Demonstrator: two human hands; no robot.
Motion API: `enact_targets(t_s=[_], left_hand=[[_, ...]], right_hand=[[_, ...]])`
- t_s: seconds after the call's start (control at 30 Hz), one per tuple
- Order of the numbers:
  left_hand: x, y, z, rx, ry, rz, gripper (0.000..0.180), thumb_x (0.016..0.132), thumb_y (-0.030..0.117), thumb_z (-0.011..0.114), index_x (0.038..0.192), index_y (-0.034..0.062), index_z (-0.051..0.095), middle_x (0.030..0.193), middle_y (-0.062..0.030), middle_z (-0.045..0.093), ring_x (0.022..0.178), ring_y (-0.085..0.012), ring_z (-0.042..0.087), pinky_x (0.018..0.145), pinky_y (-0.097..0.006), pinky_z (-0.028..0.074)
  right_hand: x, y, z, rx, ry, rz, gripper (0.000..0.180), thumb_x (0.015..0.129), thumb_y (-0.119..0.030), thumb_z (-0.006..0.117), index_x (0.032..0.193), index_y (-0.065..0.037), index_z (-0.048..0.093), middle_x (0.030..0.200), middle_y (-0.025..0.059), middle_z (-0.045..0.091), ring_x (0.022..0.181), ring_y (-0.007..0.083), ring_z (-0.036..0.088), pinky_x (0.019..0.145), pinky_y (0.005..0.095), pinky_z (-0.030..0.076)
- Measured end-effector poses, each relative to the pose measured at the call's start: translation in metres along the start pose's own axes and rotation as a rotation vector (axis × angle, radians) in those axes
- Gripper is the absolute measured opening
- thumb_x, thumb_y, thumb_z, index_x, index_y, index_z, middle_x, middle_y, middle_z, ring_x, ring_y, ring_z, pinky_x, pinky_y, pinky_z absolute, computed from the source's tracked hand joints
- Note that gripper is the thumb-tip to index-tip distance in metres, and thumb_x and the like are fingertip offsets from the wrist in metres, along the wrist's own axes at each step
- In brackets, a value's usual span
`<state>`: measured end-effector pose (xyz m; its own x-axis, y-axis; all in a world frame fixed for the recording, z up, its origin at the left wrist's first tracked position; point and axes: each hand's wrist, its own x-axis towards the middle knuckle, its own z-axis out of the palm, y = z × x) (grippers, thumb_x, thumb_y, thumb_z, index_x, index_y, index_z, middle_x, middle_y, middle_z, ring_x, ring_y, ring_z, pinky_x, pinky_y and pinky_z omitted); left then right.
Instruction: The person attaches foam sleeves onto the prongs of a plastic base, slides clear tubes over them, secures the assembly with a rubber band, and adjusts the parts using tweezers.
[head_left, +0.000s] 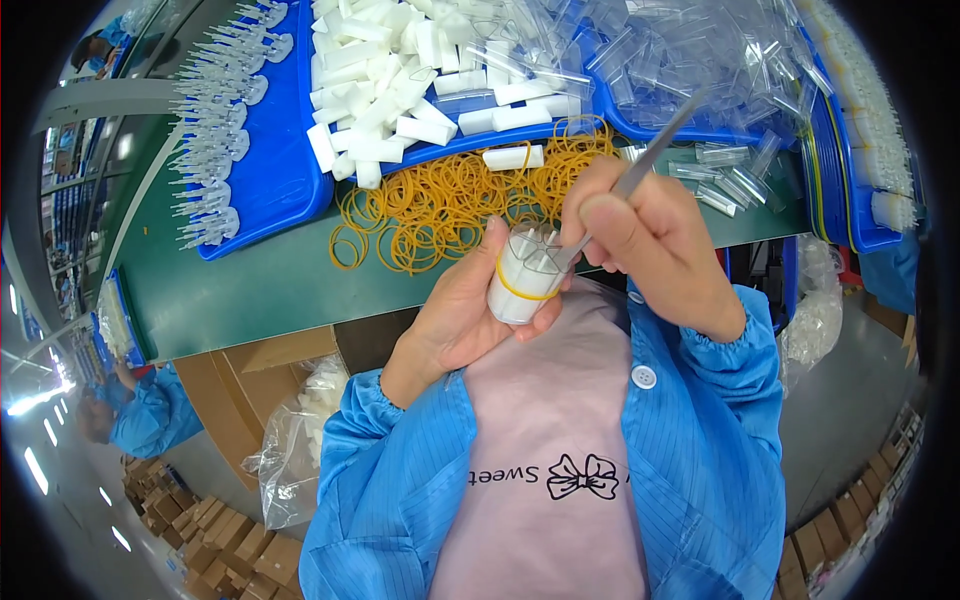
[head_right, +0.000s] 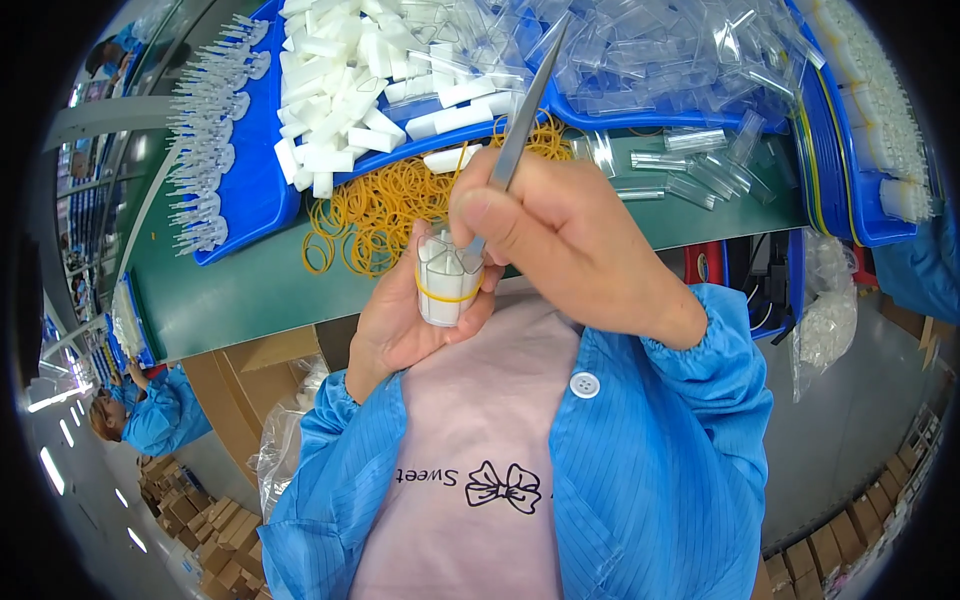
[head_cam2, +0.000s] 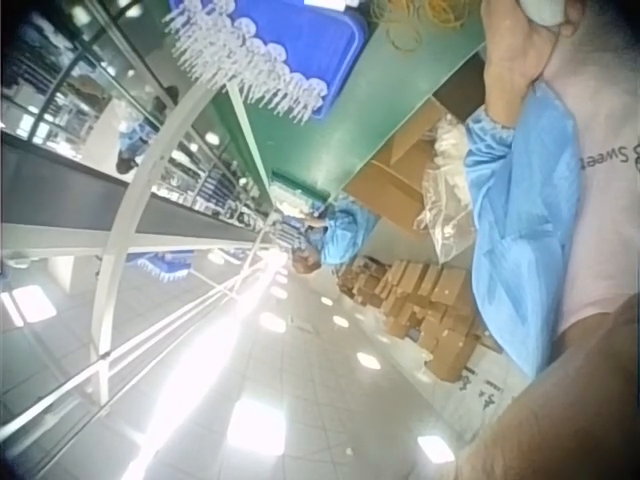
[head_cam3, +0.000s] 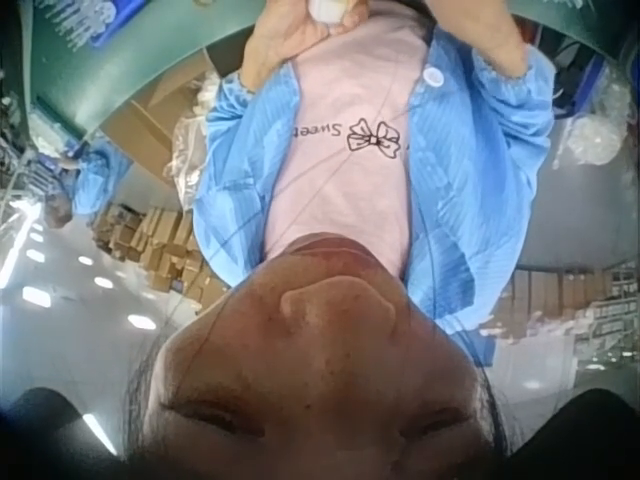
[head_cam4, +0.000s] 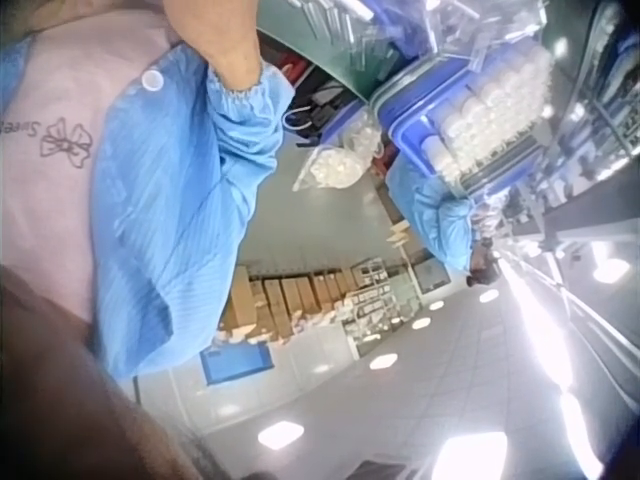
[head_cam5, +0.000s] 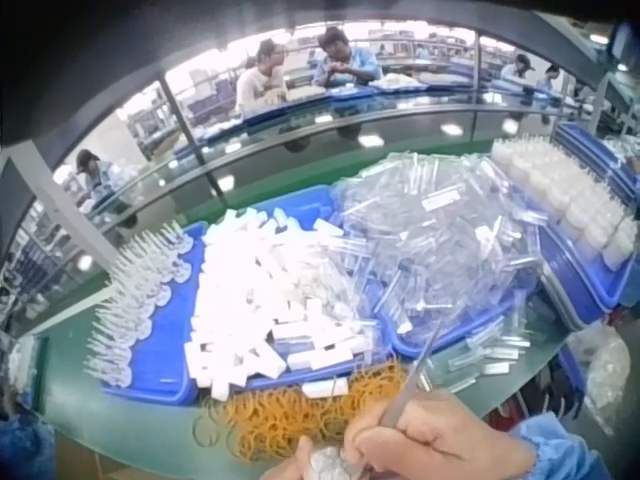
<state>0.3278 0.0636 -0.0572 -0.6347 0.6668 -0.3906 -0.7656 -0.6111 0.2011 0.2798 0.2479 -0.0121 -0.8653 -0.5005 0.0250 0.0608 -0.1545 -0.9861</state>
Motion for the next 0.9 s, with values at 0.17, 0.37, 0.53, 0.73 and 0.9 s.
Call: enact_targets(t_s=[0.17, 0.37, 0.53, 0.73, 0.9], left_hand=[[0.007, -0.002, -0.008, -0.24, -0.174, -0.125, 0.059, 0.093, 0.052, 0.022, 0.107, 0.0012, 0.05, 0.087, -0.0165, 0.058, 0.062, -0.0246, 0.056, 0.052, -0.03, 0.044], [0.007, -0.003, -0.008, -0.064, -0.073, -0.001, 0.067, 0.09, 0.056, 0.025, 0.111, -0.003, 0.049, 0.072, -0.015, 0.058, 0.065, -0.0239, 0.056, 0.058, -0.03, 0.044], [0.002, 0.002, -0.006, -0.103, -0.104, 0.109, 0.068, 0.089, 0.058, 0.029, 0.116, -0.0024, 0.047, 0.083, -0.0133, 0.057, 0.064, -0.0216, 0.055, 0.058, -0.029, 0.045], [-0.004, 0.016, -0.005, -0.04, -0.103, 0.205, 0.067, 0.09, 0.056, 0.029, 0.123, -0.0005, 0.042, 0.092, -0.011, 0.055, 0.065, -0.0207, 0.055, 0.057, -0.03, 0.047], [-0.002, 0.018, 0.0, -0.11, -0.16, 0.181, 0.061, 0.093, 0.051, 0.029, 0.126, 0.0007, 0.039, 0.096, -0.0108, 0.055, 0.074, -0.0217, 0.056, 0.063, -0.031, 0.048]], right_hand=[[-0.002, 0.009, 0.004, -0.248, -0.063, -0.297, 0.022, 0.093, -0.014, 0.044, 0.083, 0.0, 0.057, 0.083, 0.0049, 0.058, 0.064, 0.0067, 0.052, 0.053, 0.0194, 0.04], [-0.008, -0.005, -0.018, -0.19, 0.181, -0.314, 0.017, 0.089, -0.011, 0.049, 0.087, 0.0, 0.061, 0.084, 0.0081, 0.056, 0.063, 0.0096, 0.052, 0.055, 0.0213, 0.04], [-0.034, -0.017, -0.031, -0.93, 0.264, -0.24, 0.014, 0.082, -0.002, 0.055, 0.093, -0.003, 0.063, 0.083, 0.0081, 0.055, 0.065, 0.0162, 0.054, 0.057, 0.0272, 0.042], [-0.07, 0.009, -0.048, -1.369, 0.282, -0.016, 0.02, 0.073, 0.0, 0.061, 0.093, -0.004, 0.064, 0.084, 0.0092, 0.055, 0.074, 0.0254, 0.057, 0.063, 0.0322, 0.045], [-0.074, 0.03, -0.053, -1.444, 0.377, -0.106, 0.017, 0.076, -0.002, 0.06, 0.092, -0.003, 0.063, 0.09, 0.0101, 0.058, 0.079, 0.0274, 0.058, 0.066, 0.0347, 0.046]])
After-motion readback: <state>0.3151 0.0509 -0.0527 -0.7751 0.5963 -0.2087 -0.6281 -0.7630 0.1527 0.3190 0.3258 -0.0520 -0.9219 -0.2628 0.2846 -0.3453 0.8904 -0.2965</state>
